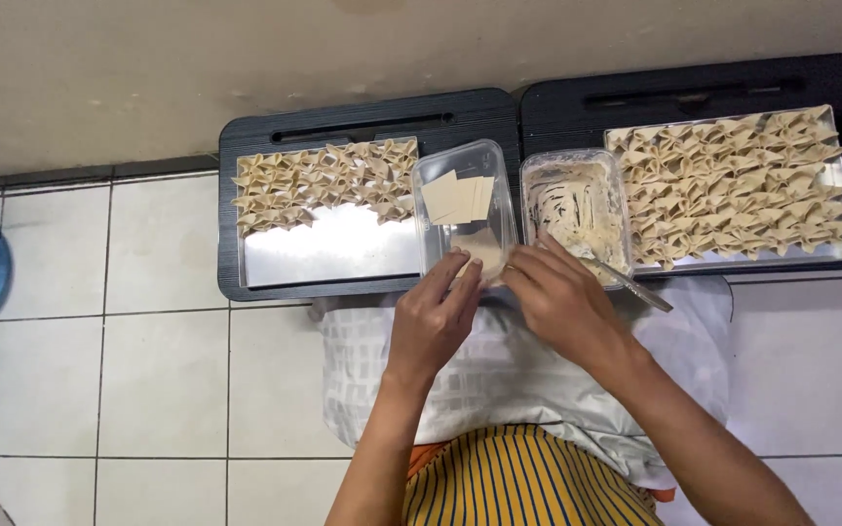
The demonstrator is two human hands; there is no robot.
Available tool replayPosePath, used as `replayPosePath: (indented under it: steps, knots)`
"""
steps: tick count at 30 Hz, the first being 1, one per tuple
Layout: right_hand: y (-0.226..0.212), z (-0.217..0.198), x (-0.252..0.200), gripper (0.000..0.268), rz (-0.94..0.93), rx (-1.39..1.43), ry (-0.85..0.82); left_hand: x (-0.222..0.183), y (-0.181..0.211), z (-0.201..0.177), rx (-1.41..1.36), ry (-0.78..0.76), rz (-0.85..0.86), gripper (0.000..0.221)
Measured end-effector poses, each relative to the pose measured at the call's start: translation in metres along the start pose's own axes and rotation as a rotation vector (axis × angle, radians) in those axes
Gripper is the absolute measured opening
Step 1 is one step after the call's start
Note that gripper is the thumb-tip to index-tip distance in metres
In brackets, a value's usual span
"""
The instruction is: Preparing dumplings by applying filling to wrappers and folding them into decorative flower shapes.
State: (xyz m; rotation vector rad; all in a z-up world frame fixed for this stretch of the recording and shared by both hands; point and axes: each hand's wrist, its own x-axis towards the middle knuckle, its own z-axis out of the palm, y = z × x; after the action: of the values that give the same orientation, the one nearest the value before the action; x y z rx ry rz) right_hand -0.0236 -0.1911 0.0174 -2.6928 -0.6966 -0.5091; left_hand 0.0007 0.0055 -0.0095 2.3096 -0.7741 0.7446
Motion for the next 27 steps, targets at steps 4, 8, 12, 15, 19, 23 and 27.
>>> replayPosePath:
  steps: [4, 8, 12, 15, 19, 23, 27]
  knots:
    - [0.007, -0.021, -0.032, 0.022, 0.085, 0.094, 0.084, 0.001, 0.004, -0.002, -0.012, 0.000, -0.002, 0.019]
    - [0.015, -0.059, -0.030, 0.014, 0.487, 0.520, 0.074, 0.002, 0.008, -0.001, -0.029, -0.056, 0.004, 0.020]
    - [0.016, -0.068, 0.010, 0.022, 0.582, 0.610, 0.036, -0.004, 0.013, 0.006, 0.027, -0.142, -0.024, 0.021]
    - [0.016, -0.063, 0.048, 0.026, 0.521, 0.608, -0.112, -0.001, 0.018, 0.000, 0.029, -0.177, -0.048, 0.021]
    - [0.015, -0.046, 0.088, 0.030, 0.501, 0.586, -0.278, 0.001, 0.021, -0.005, -0.020, -0.208, -0.091, 0.021]
    - [0.030, -0.001, 0.094, 0.039, 0.367, 0.252, -0.264, 0.000, 0.019, -0.006, -0.078, -0.211, -0.142, 0.023]
    - [0.030, 0.010, 0.091, 0.044, 0.218, 0.062, -0.239, 0.000, 0.012, -0.001, -0.117, -0.124, -0.194, 0.022]
